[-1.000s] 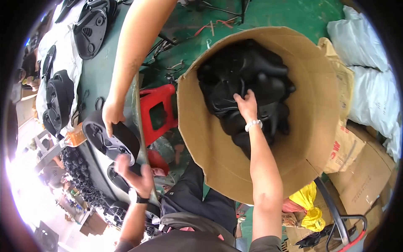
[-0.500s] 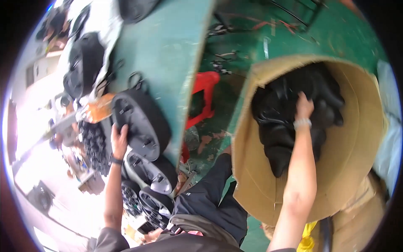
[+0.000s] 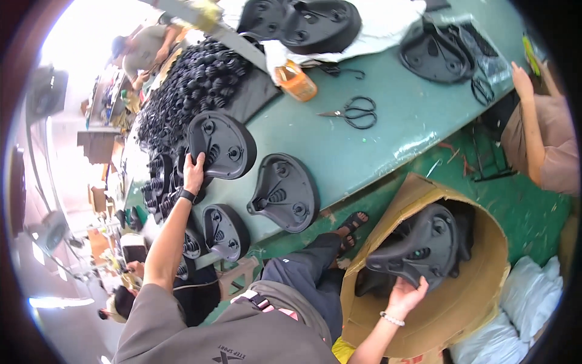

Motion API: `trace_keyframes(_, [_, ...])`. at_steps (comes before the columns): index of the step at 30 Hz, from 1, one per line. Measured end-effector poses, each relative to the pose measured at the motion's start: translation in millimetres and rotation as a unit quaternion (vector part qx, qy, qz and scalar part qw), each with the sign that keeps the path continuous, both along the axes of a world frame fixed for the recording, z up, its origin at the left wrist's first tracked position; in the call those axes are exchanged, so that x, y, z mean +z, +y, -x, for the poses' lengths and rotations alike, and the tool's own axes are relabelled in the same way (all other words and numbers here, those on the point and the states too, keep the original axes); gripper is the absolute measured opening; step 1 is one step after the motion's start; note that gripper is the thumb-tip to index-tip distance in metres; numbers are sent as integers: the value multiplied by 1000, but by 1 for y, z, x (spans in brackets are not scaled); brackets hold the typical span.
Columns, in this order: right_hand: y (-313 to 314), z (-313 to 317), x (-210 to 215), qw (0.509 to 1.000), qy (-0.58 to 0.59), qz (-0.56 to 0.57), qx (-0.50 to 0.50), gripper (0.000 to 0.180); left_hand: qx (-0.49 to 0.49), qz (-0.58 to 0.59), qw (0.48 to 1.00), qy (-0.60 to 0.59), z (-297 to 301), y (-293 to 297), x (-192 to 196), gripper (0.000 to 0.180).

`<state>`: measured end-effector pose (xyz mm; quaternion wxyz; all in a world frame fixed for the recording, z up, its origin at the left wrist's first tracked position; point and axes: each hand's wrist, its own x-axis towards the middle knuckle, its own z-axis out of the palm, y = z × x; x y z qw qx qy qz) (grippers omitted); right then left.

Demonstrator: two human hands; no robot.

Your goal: Assembling bicycle saddle components by inserting plastic parts into the saddle bases at a factory workbench.

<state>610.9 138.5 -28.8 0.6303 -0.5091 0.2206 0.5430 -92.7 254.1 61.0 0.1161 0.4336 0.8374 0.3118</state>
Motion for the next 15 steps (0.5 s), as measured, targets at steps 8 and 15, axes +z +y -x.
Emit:
trace_keyframes(8, [93,208,76,975,156,-72,139,30,124,119,984,46,99,-105,-61,62])
trace_keyframes(15, [172,393,126,948,96,-36,301,38,105,202,972,-59,73,-106,-83,57])
